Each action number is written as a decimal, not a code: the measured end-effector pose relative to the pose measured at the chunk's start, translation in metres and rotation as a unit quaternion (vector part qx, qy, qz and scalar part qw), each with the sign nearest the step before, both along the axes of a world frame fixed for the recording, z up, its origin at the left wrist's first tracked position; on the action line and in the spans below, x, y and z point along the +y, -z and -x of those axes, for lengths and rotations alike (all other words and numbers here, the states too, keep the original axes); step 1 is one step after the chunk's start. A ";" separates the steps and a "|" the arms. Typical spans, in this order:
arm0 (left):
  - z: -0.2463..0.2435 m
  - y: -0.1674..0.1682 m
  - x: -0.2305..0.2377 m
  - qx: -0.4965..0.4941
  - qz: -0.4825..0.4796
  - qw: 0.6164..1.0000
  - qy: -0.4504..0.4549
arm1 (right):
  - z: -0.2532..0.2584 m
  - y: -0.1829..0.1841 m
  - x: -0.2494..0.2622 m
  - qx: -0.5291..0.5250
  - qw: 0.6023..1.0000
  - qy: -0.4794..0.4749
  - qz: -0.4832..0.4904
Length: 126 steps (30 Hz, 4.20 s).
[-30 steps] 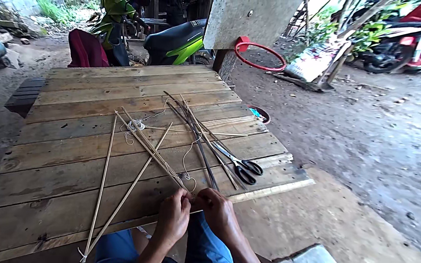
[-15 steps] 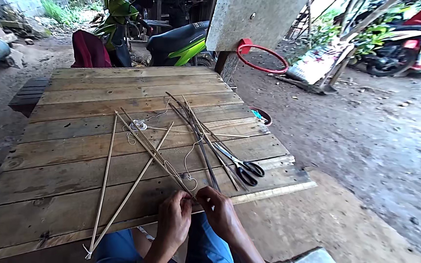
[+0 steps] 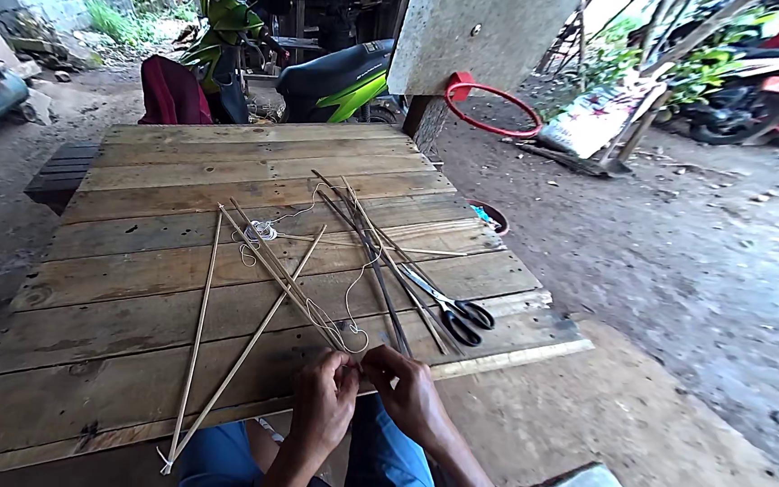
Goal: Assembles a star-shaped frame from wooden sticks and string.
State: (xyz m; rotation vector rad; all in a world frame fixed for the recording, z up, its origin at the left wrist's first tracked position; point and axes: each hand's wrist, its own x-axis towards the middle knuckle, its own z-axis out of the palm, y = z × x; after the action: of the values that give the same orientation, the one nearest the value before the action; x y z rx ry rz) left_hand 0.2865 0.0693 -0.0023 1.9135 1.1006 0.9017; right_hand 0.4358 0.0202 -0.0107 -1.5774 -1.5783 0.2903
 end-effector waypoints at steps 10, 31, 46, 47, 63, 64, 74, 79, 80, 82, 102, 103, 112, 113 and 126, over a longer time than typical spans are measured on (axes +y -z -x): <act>0.002 0.000 0.006 -0.024 0.081 0.996 0.012 | -0.001 0.003 0.000 0.076 0.997 0.021 -0.007; 0.012 -0.016 0.023 -0.077 0.278 0.956 0.053 | -0.016 0.012 0.021 -0.036 0.980 -0.154 -0.120; 0.006 -0.011 -0.002 0.033 0.080 0.996 -0.016 | -0.016 0.026 0.029 0.026 0.984 -0.155 -0.084; 0.009 -0.014 0.003 -0.011 0.173 0.985 0.002 | -0.016 0.026 0.028 0.025 0.984 -0.150 -0.090; 0.010 -0.008 0.006 -0.128 0.235 0.963 0.014 | -0.012 0.012 0.014 -0.010 0.991 -0.096 -0.090; 0.011 -0.003 0.004 -0.117 0.200 0.973 0.009 | -0.013 0.011 0.013 -0.009 0.992 -0.093 -0.087; 0.012 0.012 -0.007 0.028 -0.025 0.998 -0.055 | -0.027 -0.002 0.008 0.013 0.997 -0.065 -0.030; 0.014 0.011 -0.008 0.053 -0.042 0.997 -0.047 | -0.012 0.003 0.003 -0.093 0.991 -0.095 0.025; 0.015 0.010 -0.008 0.056 -0.042 0.996 -0.046 | -0.009 0.004 0.005 -0.108 0.989 -0.099 0.025; 0.017 0.010 -0.008 0.058 -0.047 0.996 -0.043 | -0.006 0.005 0.011 -0.121 0.986 -0.111 0.017; 0.020 0.013 -0.006 0.040 -0.087 0.994 -0.050 | -0.006 0.010 0.024 0.033 0.975 -0.202 -0.087; 0.019 0.013 -0.005 0.037 -0.086 0.994 -0.049 | -0.007 0.010 0.024 0.064 0.969 -0.220 -0.088; 0.021 0.012 -0.004 0.041 -0.059 0.997 -0.043 | -0.026 0.000 0.032 0.116 0.974 -0.187 -0.055; 0.020 0.013 -0.004 0.040 -0.061 0.996 -0.043 | -0.027 -0.003 0.030 0.060 0.983 -0.166 -0.043; 0.027 0.018 -0.004 0.024 -0.087 0.995 -0.051 | -0.011 -0.006 0.027 -0.067 0.988 -0.135 0.043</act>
State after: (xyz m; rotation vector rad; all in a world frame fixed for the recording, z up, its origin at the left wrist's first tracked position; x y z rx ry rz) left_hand 0.2597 0.0657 -0.0198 2.0438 1.1910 1.0438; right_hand 0.4473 0.0474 -0.0049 -1.4708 -1.9105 0.4117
